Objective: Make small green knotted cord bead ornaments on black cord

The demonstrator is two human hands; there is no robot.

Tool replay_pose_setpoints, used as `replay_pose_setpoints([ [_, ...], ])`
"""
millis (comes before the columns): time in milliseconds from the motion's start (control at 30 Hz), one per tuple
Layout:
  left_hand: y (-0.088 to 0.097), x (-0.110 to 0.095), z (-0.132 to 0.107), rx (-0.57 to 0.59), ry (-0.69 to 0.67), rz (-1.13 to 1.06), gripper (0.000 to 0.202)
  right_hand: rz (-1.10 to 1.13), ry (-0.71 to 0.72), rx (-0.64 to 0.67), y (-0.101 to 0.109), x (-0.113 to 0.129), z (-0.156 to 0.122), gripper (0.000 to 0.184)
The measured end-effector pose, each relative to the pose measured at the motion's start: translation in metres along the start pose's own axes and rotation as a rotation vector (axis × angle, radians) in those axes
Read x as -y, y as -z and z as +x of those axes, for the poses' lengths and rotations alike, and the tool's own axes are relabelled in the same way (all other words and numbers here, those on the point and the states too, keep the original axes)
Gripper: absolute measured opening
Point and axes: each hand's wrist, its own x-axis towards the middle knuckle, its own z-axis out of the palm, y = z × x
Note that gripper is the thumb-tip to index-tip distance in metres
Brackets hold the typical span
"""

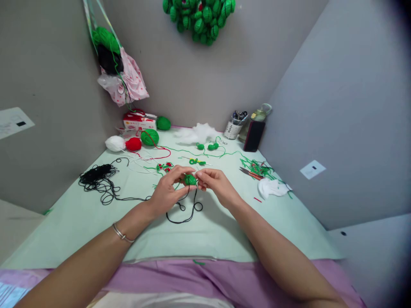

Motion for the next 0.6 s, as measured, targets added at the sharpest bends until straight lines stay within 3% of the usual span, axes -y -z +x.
replay_pose_setpoints([
  [167, 0.001, 0.002, 0.001, -0.144, -0.003, 0.153, 0.022, -0.200, 0.081, -0.109, -0.014, 0.005, -0.008, 0.032],
  [267, 0.000, 0.003, 0.001, -0.070, -0.024, 0.179, 0.016, -0.468, 0.227, -0.233, -0.022, 0.003, -0.012, 0.022],
  [367, -0.002, 0.005, 0.001, 0.022, -0.024, 0.135, 0.023, -0.630, 0.332, -0.294, -0.021, 0.000, -0.012, 0.014],
  [600, 0.001, 0.009, 0.000, -0.031, 0.055, 0.114, 0.032, -0.556, 0.292, -0.286, -0.013, 0.002, -0.008, 0.019],
])
